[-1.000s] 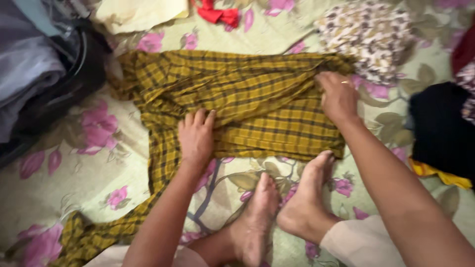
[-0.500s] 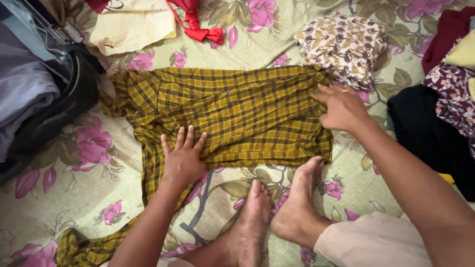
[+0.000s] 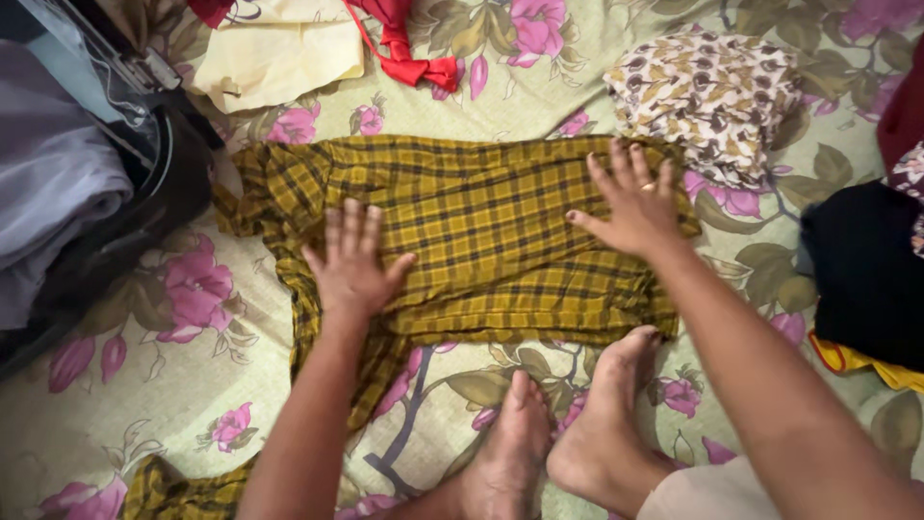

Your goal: The person folds a yellow plaid shirt on a bed, smoothing and aligning the fabric before folding it into a compact rectangle and placing it into a suitcase. The person then picks up a patterned cloth and begins to fold it.

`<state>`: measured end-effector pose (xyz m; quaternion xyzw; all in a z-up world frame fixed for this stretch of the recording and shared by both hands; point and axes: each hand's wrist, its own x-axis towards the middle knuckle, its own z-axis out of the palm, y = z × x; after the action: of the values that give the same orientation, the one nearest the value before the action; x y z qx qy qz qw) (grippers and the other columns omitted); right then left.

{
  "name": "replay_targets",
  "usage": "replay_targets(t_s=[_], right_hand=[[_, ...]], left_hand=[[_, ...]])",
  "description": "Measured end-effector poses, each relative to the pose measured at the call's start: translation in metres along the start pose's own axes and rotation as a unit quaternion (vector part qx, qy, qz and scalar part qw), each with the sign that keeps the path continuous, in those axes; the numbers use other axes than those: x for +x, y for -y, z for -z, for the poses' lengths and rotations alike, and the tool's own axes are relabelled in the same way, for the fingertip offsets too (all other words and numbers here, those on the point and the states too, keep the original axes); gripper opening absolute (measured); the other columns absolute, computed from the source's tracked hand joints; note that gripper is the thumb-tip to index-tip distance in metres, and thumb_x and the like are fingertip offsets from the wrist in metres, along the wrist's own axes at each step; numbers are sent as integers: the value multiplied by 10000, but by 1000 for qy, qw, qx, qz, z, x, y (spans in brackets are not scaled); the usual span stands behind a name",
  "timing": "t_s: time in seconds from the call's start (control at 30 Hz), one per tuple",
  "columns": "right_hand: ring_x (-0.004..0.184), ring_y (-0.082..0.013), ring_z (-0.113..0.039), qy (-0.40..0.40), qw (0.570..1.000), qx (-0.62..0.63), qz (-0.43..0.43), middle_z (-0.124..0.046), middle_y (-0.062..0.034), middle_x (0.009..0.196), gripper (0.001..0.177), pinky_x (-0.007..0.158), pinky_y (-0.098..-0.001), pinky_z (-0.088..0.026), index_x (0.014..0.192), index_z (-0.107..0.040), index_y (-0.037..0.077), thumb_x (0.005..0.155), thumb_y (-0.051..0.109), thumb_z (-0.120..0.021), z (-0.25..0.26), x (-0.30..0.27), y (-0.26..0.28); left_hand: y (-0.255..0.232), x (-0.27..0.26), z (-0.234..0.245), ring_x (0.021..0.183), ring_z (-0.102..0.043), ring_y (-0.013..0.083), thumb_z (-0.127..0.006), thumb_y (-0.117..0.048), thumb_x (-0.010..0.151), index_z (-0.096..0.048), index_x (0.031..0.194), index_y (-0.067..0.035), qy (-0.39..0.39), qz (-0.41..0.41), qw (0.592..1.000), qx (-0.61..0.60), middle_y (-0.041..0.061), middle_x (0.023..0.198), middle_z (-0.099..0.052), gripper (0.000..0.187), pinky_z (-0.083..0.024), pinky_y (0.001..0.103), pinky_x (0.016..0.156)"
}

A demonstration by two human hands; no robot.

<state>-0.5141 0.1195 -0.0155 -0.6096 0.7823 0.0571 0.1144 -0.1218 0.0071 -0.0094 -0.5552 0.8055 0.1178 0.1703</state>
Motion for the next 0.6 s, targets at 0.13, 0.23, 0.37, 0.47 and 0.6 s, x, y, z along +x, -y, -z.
replay_targets(t_s=[0.13,0.23,0.37,0.47,0.6], right_hand=[[1574,-319,16,-18,999,-31,-1,46,-89,1716,1028,1179,-683,40,1639,-99,311,819,863,-385,-16,7,-13],[1559,-331,27,-19,999,-30,7,61,-97,1714,1066,1168,-693,51,1635,-92,300,795,878,-402,-9,7,-4],[1535,-368,20,38,998,-51,-3,74,-138,1691,1105,1165,-659,29,1620,-85,241,794,877,-452,18,0,9],[1563,-344,-102,-16,998,-28,57,-51,-124,1714,958,1207,-649,-50,1635,-132,171,916,733,-424,22,-2,53],[1609,-315,-205,-61,983,58,163,-188,-115,1752,755,1294,-584,-110,1656,-228,157,1017,519,-404,-9,-8,139]], left_hand=[[13,3,-18,1580,39,330,-449,-860,814,-140,1645,-278,-144,-14,989,-34,74,1725,11,1060,-73,673,1198],[14,8,-24,1576,16,348,-464,-863,802,-159,1646,-268,-148,-12,988,-33,86,1725,-13,1077,-93,685,1183],[7,21,-28,1565,23,341,-461,-805,838,-133,1642,-249,-87,20,996,5,104,1715,11,1031,-67,664,1183],[-35,34,-32,1569,3,345,-370,-692,1003,-145,1647,-219,-116,23,992,40,113,1722,3,830,-39,639,1231],[-107,32,-44,1633,-26,347,-360,-568,1082,-222,1691,-276,-114,-33,991,-67,85,1778,-43,690,-16,689,1257]])
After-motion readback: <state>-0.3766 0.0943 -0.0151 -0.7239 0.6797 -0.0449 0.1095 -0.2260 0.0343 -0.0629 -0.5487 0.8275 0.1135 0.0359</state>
